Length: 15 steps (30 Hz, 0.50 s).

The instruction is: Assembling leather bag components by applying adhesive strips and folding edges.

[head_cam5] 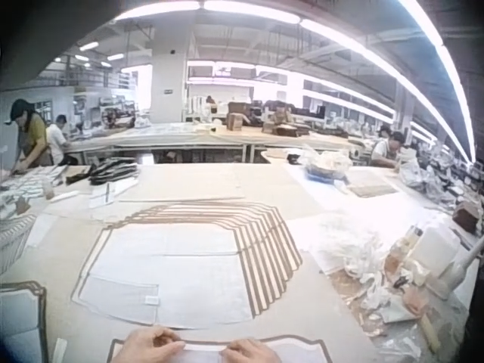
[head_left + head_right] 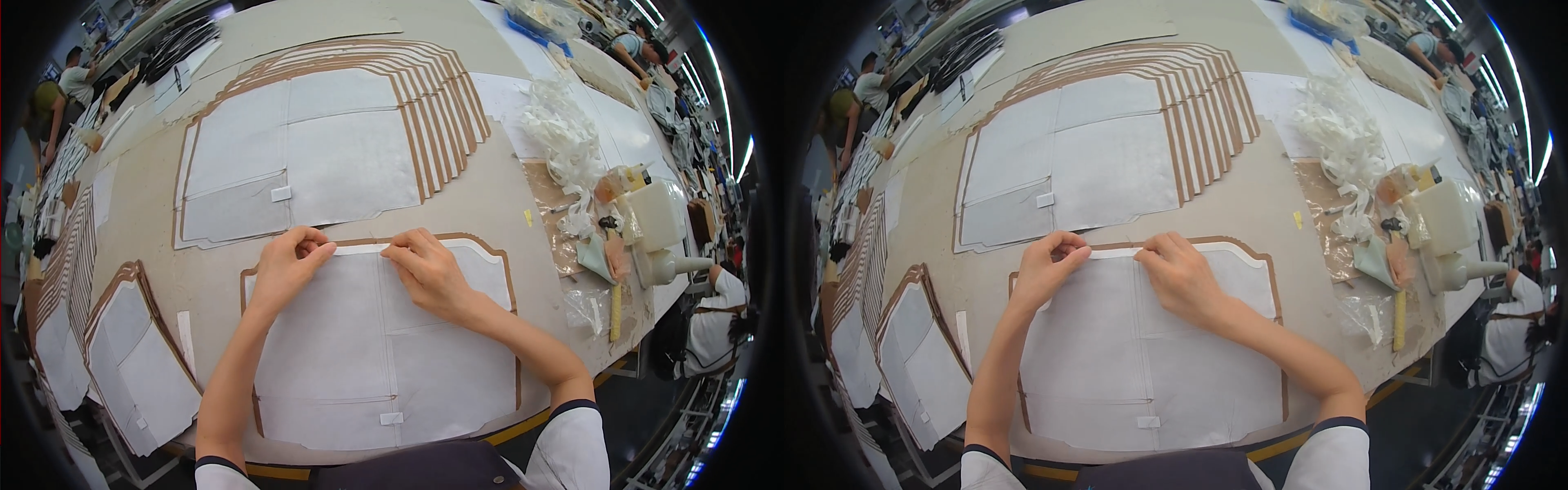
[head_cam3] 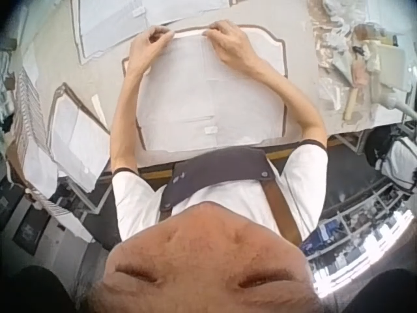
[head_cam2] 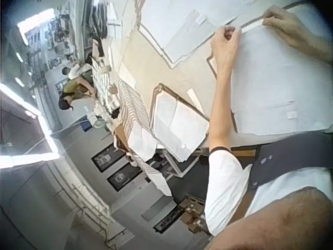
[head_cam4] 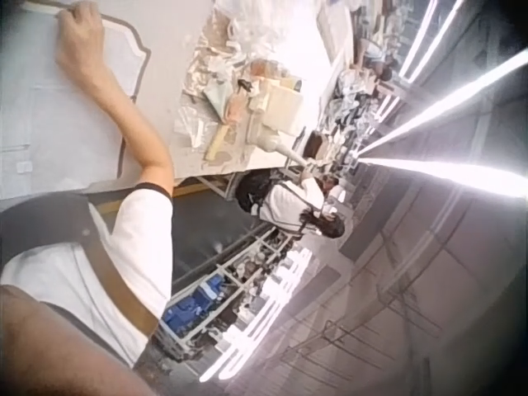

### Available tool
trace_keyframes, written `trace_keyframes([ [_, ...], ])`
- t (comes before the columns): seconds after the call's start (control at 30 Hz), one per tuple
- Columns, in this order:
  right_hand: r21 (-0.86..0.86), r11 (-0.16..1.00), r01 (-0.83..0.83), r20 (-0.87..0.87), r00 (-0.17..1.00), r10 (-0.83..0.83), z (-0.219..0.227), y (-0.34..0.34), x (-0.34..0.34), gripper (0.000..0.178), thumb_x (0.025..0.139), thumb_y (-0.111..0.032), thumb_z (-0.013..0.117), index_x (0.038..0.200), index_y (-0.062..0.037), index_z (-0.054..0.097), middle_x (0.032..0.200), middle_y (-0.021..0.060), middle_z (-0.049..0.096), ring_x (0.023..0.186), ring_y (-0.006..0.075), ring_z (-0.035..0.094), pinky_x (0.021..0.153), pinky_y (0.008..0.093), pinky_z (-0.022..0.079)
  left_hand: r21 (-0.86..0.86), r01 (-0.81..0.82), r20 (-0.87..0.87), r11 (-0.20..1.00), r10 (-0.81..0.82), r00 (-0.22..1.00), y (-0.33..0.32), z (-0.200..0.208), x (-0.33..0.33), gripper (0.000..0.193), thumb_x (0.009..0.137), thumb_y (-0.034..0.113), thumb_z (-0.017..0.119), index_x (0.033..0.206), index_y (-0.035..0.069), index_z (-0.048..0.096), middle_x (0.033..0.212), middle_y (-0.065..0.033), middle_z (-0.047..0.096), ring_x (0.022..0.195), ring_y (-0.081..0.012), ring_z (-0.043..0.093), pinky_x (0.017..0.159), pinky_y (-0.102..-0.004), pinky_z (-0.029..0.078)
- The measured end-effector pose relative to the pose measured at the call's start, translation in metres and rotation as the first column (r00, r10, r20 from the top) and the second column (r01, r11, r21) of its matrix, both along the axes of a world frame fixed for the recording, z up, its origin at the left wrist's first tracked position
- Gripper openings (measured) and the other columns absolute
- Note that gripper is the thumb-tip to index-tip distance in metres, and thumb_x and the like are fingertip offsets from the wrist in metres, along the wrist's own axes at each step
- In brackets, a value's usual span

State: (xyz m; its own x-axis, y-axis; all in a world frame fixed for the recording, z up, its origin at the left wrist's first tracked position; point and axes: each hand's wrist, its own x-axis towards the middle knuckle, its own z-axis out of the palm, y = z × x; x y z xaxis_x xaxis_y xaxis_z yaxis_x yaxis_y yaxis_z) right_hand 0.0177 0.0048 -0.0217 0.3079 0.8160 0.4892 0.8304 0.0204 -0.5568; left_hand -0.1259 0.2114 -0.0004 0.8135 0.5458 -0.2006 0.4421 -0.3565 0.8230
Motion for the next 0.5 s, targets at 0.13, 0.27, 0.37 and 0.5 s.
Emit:
trace_keyframes([
  [0.13,0.027,0.996,-0.081,-0.100,0.992,0.083,-0.004,0.036,-0.005,0.016,0.078,0.009,0.060,0.092,0.0012,0.061,0.095,0.0126,0.060,0.089,0.0306,0.057,0.074,0.0414,0.048,-0.033,0.092,0.004,0.995,-0.092,0.996,0.001,0.005,0.000,0.023,0.088,0.020,0.070,0.097,-0.002,0.070,0.085,-0.0068,0.071,0.079,-0.0121,0.063,0.069,-0.0267,0.049],
  [0.27,0.044,0.996,-0.078,-0.077,0.994,0.081,-0.014,0.045,-0.009,0.017,0.077,0.010,0.060,0.091,0.0005,0.063,0.092,0.0110,0.061,0.086,0.0300,0.058,0.072,0.0411,0.049,-0.163,0.265,0.342,0.950,-0.197,0.919,-0.006,-0.006,-0.004,0.020,0.088,0.016,0.070,0.097,-0.002,0.070,0.087,-0.0085,0.072,0.083,-0.0144,0.065,0.073,-0.0275,0.049],
  [0.37,0.045,0.998,-0.046,-0.071,0.996,0.049,-0.018,0.042,-0.006,0.018,0.079,0.010,0.064,0.094,0.0003,0.066,0.093,0.0097,0.065,0.083,0.0272,0.059,0.070,0.0380,0.049,0.015,0.117,0.081,0.993,-0.118,0.990,0.010,0.003,-0.011,0.019,0.088,0.015,0.071,0.096,-0.002,0.070,0.085,-0.0085,0.071,0.082,-0.0140,0.064,0.072,-0.0280,0.049],
  [0.5,0.031,0.998,-0.053,-0.066,0.996,0.055,-0.012,0.041,-0.007,0.020,0.078,0.011,0.064,0.095,0.0002,0.066,0.094,0.0099,0.065,0.083,0.0272,0.059,0.069,0.0374,0.049,-0.032,0.041,-0.065,0.999,-0.043,0.997,0.034,0.014,-0.028,0.018,0.087,0.015,0.071,0.093,-0.001,0.071,0.083,-0.0085,0.070,0.078,-0.0142,0.062,0.070,-0.0281,0.048],
])
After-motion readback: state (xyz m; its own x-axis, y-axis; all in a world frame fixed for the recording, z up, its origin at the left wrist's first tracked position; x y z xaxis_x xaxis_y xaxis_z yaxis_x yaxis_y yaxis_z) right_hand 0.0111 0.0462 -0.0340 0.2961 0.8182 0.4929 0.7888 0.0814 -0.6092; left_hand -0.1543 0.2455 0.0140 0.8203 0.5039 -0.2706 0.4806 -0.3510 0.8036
